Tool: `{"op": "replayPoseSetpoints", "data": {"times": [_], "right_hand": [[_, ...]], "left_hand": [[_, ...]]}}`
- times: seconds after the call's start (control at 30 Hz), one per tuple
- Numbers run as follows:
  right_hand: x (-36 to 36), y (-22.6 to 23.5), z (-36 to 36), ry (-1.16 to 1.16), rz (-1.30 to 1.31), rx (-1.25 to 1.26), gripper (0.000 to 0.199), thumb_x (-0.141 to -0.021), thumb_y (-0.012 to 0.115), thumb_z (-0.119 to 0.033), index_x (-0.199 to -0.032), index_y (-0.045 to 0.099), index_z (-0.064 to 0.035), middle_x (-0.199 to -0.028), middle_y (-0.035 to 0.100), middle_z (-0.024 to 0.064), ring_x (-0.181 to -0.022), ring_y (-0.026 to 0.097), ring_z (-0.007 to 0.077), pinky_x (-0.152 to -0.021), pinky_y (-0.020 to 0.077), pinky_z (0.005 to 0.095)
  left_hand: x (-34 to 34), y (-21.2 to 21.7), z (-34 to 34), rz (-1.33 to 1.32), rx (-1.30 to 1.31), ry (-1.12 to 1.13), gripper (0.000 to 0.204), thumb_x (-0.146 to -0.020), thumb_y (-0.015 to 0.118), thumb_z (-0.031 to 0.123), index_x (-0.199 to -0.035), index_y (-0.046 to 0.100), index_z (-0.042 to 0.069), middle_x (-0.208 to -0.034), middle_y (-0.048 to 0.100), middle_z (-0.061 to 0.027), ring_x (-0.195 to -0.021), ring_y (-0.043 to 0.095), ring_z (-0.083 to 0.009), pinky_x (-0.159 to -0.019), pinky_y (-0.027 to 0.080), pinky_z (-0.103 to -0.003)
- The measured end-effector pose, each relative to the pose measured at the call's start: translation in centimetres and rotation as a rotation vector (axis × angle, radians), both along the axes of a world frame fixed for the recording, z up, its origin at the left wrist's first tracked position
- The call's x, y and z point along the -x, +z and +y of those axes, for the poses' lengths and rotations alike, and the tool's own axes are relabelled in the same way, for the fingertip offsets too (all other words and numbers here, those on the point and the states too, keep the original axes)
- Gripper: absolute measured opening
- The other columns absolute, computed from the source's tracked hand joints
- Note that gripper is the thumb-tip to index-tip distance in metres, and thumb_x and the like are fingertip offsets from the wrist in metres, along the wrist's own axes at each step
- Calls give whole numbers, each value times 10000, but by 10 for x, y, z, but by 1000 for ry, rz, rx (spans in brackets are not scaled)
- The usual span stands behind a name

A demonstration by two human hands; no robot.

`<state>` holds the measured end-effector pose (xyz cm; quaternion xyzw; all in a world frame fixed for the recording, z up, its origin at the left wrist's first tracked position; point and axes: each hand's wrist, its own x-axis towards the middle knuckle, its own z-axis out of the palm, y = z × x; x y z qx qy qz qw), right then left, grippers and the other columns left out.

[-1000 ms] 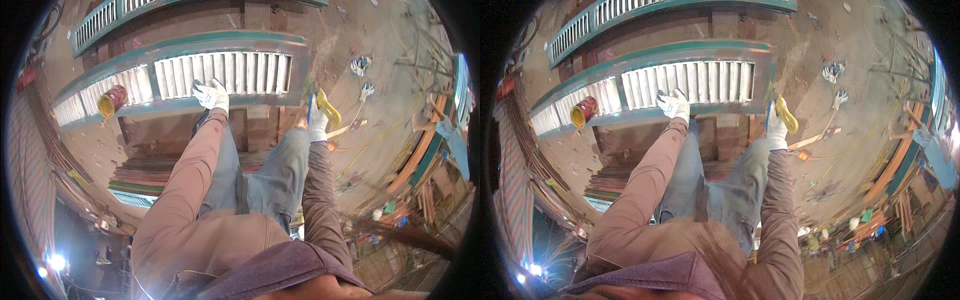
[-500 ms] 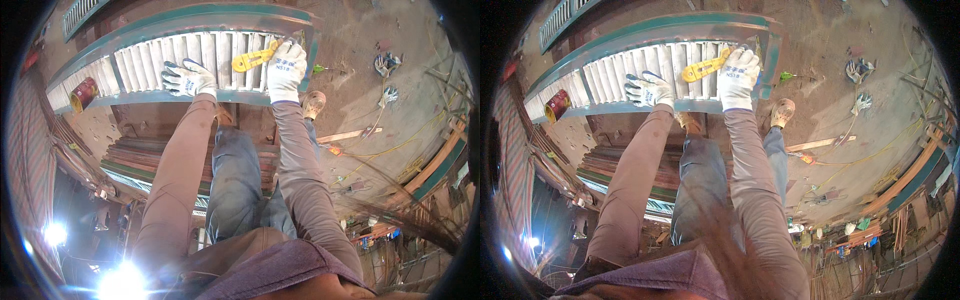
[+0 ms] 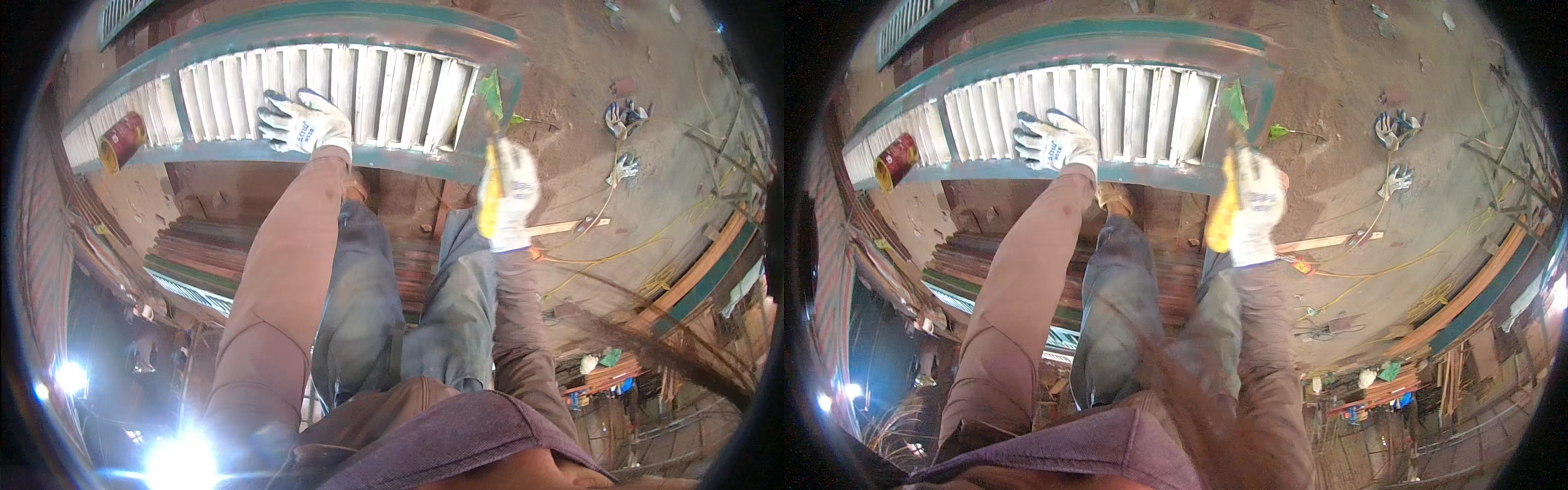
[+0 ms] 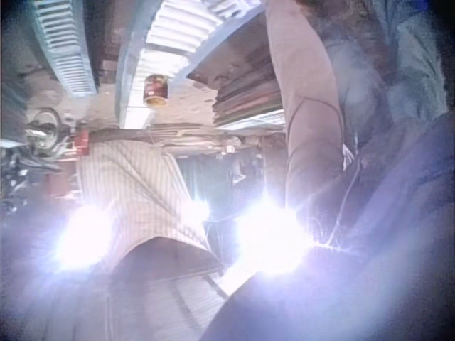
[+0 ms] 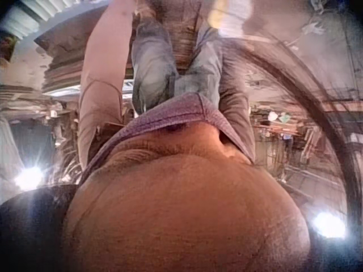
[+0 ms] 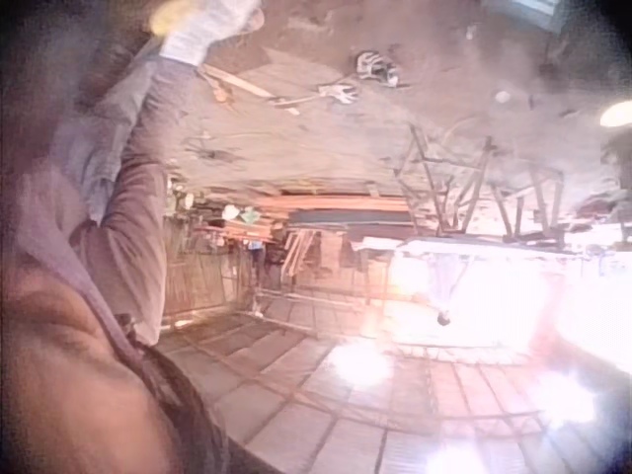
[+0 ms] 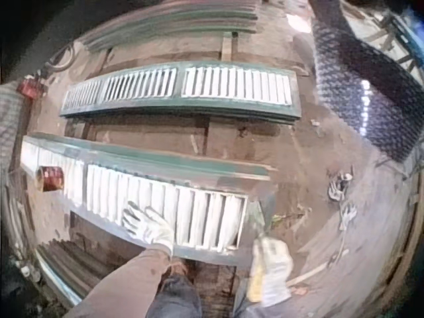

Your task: The person paints the slats of a wooden window shutter with green paint using a brush. They hold a paint can in one hand and apply paint to the slats with the other, moving along the length of the shutter.

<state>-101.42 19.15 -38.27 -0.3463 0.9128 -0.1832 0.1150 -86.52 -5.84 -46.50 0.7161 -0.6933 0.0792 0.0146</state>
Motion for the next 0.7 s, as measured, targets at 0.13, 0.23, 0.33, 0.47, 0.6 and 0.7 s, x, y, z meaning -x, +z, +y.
{"op": "replayPoseSetpoints", "data": {"times": [0.13, 0.23, 0.33, 0.47, 0.6, 0.7], "right_hand": [[94, 12, -26, 318, 94, 89, 408, -729, 658, -224, -1136, 650, -206, -1098, 635, -2, -945, 585, 248, -776, 512, 351], [131, -18, -31, 530, 234, -9, 428, -711, 666, -223, -1137, 652, -178, -1096, 647, 17, -983, 601, 238, -851, 502, 359], [130, -37, -27, 585, 195, 62, 382, -753, 632, -233, -1134, 645, -219, -1099, 636, -16, -998, 599, 221, -848, 499, 368], [83, -25, -11, 582, 101, -5, 340, -786, 632, -264, -1120, 634, -201, -1040, 628, -18, -1004, 607, 202, -832, 502, 359], [56, -7, 10, 589, -74, -131, 299, -807, 633, -294, -1086, 651, -188, -1098, 639, -4, -1027, 614, 208, -852, 508, 345], [80, -9, -1, 436, -67, 44, 294, -805, 645, -301, -1068, 664, -172, -1094, 654, 5, -1009, 626, 227, -852, 514, 336]], "left_hand": [[-5, -1, -2, 5, -23, 7, 633, -957, 335, 406, -1485, 258, 64, -1481, 245, -298, -1342, 228, -525, -1065, 173, -659], [6, 7, 0, 49, -37, -22, 644, -960, 316, 416, -1494, 236, 66, -1486, 242, -297, -1349, 222, -522, -1077, 162, -653], [6, 6, -1, 52, -64, -6, 651, -962, 303, 426, -1499, 219, 68, -1495, 227, -297, -1359, 214, -515, -1085, 156, -644], [7, 13, 0, 93, -87, 22, 660, -959, 298, 429, -1506, 200, 73, -1497, 221, -301, -1367, 204, -513, -1096, 137, -638], [-1, -1, -2, 49, -37, 8, 654, -959, 303, 428, -1495, 229, 61, -1497, 216, -302, -1366, 206, -511, -1090, 145, -642], [-1, -4, -1, 33, -36, 28, 644, -957, 319, 418, -1485, 254, 54, -1489, 229, -300, -1363, 211, -507, -1083, 155, -649]]}}
